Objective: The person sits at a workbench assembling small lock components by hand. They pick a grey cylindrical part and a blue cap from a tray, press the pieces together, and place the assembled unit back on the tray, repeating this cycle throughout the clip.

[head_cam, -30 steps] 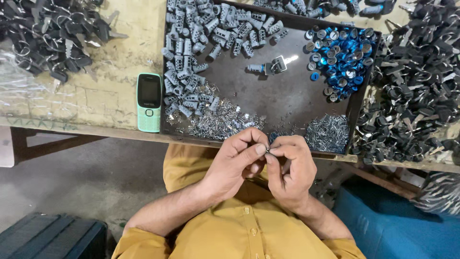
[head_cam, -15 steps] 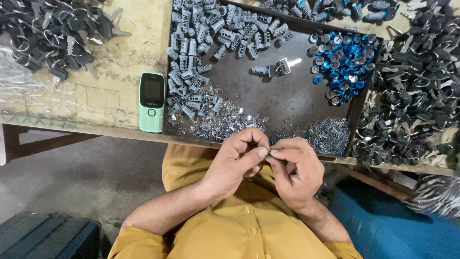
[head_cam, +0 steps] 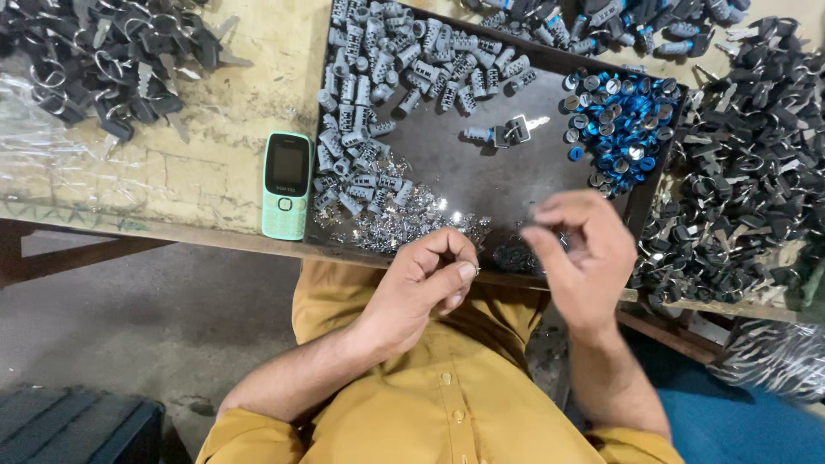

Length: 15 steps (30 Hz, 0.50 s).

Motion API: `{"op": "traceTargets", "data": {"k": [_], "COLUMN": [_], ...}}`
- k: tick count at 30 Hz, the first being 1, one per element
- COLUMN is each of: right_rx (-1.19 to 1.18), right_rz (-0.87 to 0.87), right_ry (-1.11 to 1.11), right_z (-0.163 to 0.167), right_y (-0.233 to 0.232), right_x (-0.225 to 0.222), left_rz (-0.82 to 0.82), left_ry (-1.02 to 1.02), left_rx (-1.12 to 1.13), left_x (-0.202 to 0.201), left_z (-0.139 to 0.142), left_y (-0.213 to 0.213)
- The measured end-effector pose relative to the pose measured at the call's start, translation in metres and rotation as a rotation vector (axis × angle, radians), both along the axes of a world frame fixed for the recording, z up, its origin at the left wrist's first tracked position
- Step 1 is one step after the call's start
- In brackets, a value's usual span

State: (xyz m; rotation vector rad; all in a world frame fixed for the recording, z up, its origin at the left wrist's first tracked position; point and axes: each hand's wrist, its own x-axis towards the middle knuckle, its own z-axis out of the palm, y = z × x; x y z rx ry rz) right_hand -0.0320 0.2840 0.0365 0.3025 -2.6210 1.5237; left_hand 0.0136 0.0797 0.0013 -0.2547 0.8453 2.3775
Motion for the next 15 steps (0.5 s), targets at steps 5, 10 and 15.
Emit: {"op": "traceTargets", "data": {"k": [5,10,15], "right_rx": [0.423,0.416,0.495], "right_rz": [0.302,0.573,0.63], "right_ry": [0.122,0.255,0.252], "right_z": [0.002,-0.01,-0.013], "right_y": [-0.025,-0.082,-0.109], "right_x": [-0.061,-0.098,-0.111], "left_rz": [0.074,0.113,0.146], "left_ry": [0.067,0.063,0.065], "left_rx": [-0.043,-0.034,-0.048], "left_x": [0.002,0.006,0.009], "left_z": [-0.002,-0.002,-0.003], "left_y": [-0.012,-0.022,-0.031]}}
